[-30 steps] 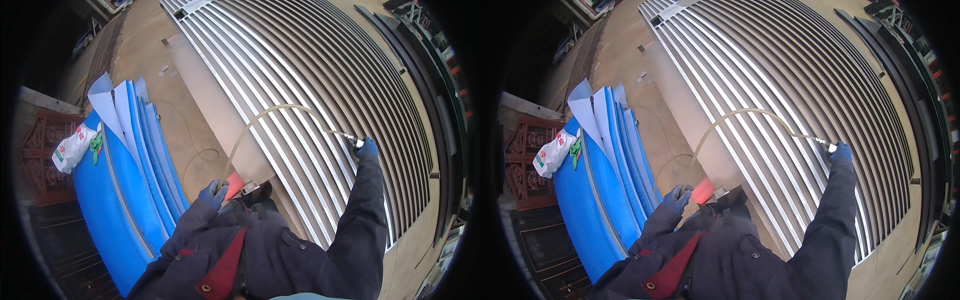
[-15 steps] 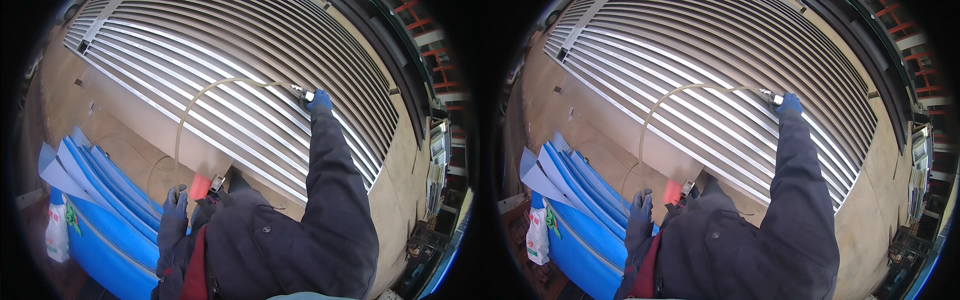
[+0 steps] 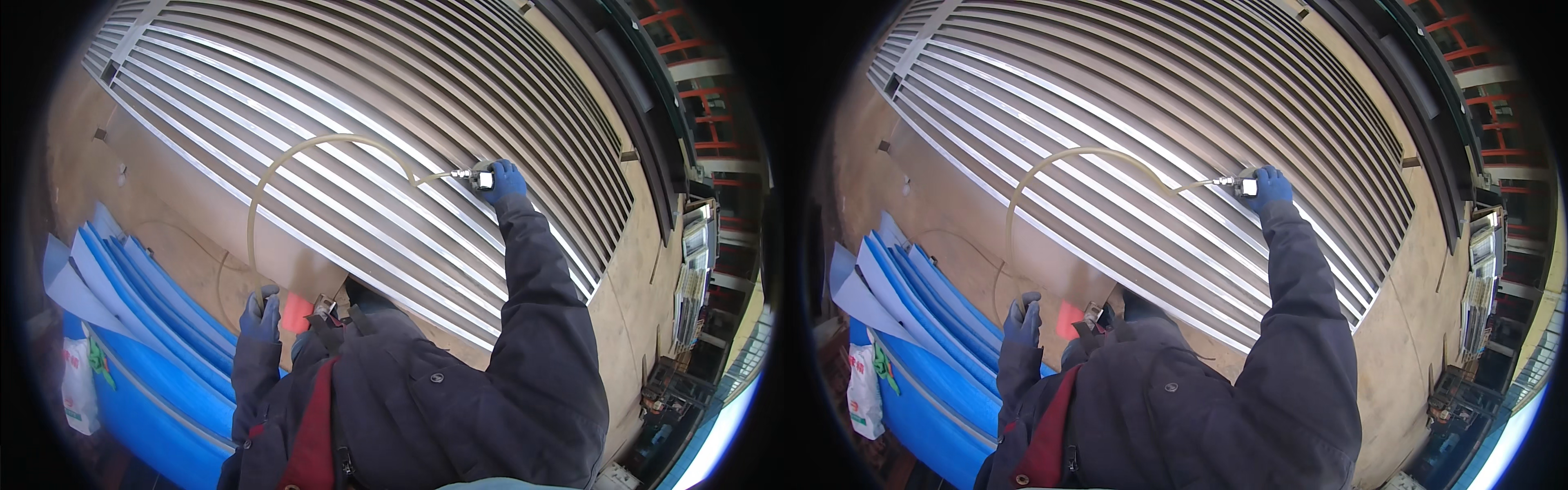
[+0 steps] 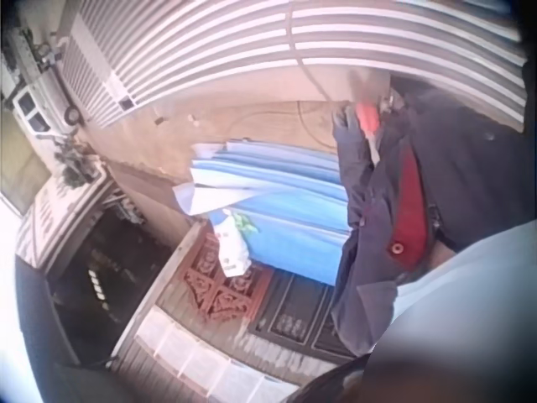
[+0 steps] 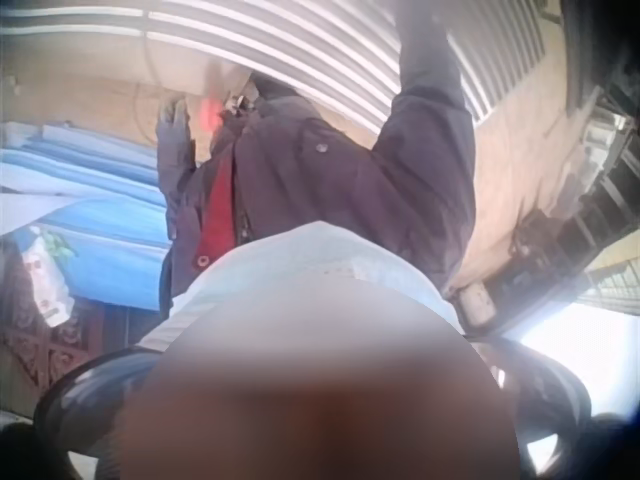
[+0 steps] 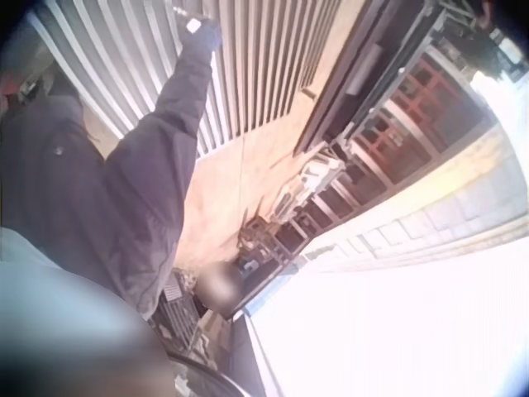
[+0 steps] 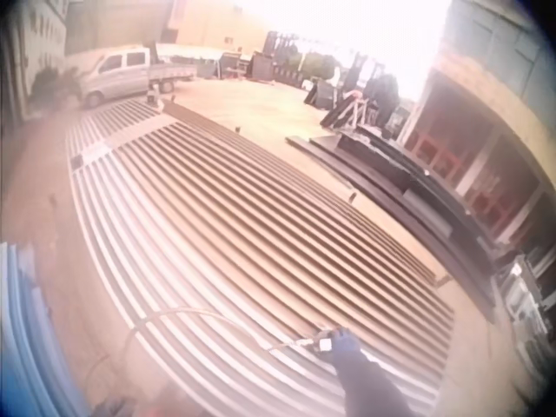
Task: The person uses a spray gun to apply white paint to a large metal grate. They move the spray gun in steady horizontal passes across the surface, covering the slats systematically.
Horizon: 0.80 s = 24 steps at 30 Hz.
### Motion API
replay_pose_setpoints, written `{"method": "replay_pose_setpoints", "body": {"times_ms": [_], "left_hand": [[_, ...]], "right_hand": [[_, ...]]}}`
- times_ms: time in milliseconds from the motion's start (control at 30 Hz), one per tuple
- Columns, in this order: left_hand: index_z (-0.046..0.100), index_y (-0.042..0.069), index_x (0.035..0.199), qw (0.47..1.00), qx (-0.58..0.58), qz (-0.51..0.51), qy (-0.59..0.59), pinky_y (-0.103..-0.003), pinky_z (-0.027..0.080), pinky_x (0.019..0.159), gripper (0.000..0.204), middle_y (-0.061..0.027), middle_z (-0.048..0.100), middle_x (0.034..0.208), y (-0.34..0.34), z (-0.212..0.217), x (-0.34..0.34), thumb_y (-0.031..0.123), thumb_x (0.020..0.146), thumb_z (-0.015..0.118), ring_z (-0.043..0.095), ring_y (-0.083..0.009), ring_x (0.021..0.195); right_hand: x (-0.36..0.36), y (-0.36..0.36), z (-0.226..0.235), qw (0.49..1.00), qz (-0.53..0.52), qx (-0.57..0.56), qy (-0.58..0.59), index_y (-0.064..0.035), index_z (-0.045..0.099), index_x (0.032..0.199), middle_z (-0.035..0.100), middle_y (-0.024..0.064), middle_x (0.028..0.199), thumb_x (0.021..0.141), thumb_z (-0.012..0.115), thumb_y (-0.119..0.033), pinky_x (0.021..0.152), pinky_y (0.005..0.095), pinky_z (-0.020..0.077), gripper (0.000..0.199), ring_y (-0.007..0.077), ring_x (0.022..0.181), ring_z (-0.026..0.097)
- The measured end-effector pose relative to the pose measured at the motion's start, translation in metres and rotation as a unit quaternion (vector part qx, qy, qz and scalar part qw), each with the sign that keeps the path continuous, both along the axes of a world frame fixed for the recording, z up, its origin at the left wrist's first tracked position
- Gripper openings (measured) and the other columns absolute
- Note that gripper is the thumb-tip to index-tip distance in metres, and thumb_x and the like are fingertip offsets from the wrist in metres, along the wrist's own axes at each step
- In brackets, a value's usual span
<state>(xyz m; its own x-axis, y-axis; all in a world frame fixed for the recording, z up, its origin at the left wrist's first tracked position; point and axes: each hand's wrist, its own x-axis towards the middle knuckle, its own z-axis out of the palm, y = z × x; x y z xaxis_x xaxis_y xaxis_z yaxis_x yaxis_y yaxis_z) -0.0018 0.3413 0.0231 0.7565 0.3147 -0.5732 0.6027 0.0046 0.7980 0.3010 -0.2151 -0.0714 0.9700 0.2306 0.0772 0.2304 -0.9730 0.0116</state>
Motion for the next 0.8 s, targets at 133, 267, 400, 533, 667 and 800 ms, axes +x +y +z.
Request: {"method": "replay_pose_setpoints", "body": {"times_ms": [133, 267, 400, 533, 667, 800], "left_hand": [[0.066, 0.003, 0.126, 1.0, -0.007, 0.019, 0.012, -0.024, 0.038, 0.061, 0.025, 0.0042, 0.052, 0.078, -0.017, 0.003, 0.011, 0.018, 0.106, 0.062, 0.046, -0.0043, 0.069], [0.065, 0.003, 0.127, 1.0, 0.007, 0.022, 0.005, -0.023, 0.037, 0.061, 0.025, 0.0056, 0.051, 0.076, -0.026, -0.004, 0.021, 0.018, 0.107, 0.062, 0.044, -0.0038, 0.067], [0.063, 0.006, 0.127, 0.998, -0.005, 0.046, -0.033, -0.021, 0.029, 0.046, 0.028, 0.0074, 0.048, 0.068, -0.027, -0.011, 0.03, 0.025, 0.106, 0.065, 0.038, -0.0016, 0.052], [0.061, 0.005, 0.129, 0.998, -0.026, 0.052, -0.004, -0.021, 0.03, 0.05, 0.028, 0.0064, 0.049, 0.071, -0.026, -0.008, 0.039, 0.023, 0.107, 0.063, 0.04, -0.002, 0.056], [0.061, 0.004, 0.129, 0.998, -0.034, 0.044, -0.011, -0.021, 0.03, 0.049, 0.028, 0.0063, 0.048, 0.072, -0.021, -0.005, 0.053, 0.022, 0.107, 0.063, 0.039, -0.0019, 0.055], [0.061, 0.004, 0.128, 0.996, -0.071, 0.052, -0.007, -0.02, 0.032, 0.053, 0.028, 0.0063, 0.049, 0.075, -0.011, -0.013, 0.058, 0.022, 0.107, 0.064, 0.041, -0.0021, 0.06]], "right_hand": [[0.019, 0.014, -0.011, 0.993, -0.022, 0.066, -0.096, -0.0181, 0.069, 0.11, 0.066, 0.0115, 0.117, 0.07, 0.092, -0.047, 0.088, 0.0481, 0.056, 0.054, 0.0351, 0.106, 0.066], [0.046, 0.039, -0.006, 0.998, -0.043, 0.033, -0.038, -0.0199, 0.07, 0.112, 0.065, 0.0106, 0.12, 0.07, 0.091, -0.05, 0.09, 0.048, 0.0559, 0.055, 0.0339, 0.111, 0.064], [0.064, 0.088, -0.008, 0.997, -0.059, 0.039, -0.028, -0.0197, 0.07, 0.113, 0.064, 0.0106, 0.119, 0.072, 0.089, -0.05, 0.091, 0.049, 0.055, 0.054, 0.0337, 0.112, 0.064], [0.087, 0.128, -0.004, 0.996, -0.079, 0.031, -0.012, -0.0181, 0.068, 0.119, 0.064, 0.012, 0.123, 0.075, 0.086, -0.05, 0.093, 0.0489, 0.0542, 0.058, 0.0346, 0.115, 0.063], [0.1, 0.143, 0.01, 0.991, -0.114, -0.038, 0.056, -0.0161, 0.066, 0.126, 0.063, 0.0127, 0.126, 0.079, 0.083, -0.053, 0.095, 0.0493, 0.0532, 0.062, 0.0336, 0.118, 0.062], [0.073, 0.13, 0.013, 0.974, -0.15, -0.121, 0.119, -0.0084, 0.065, 0.125, 0.059, 0.0148, 0.132, 0.08, 0.082, -0.055, 0.097, 0.0498, 0.0522, 0.067, 0.0319, 0.124, 0.06]]}}
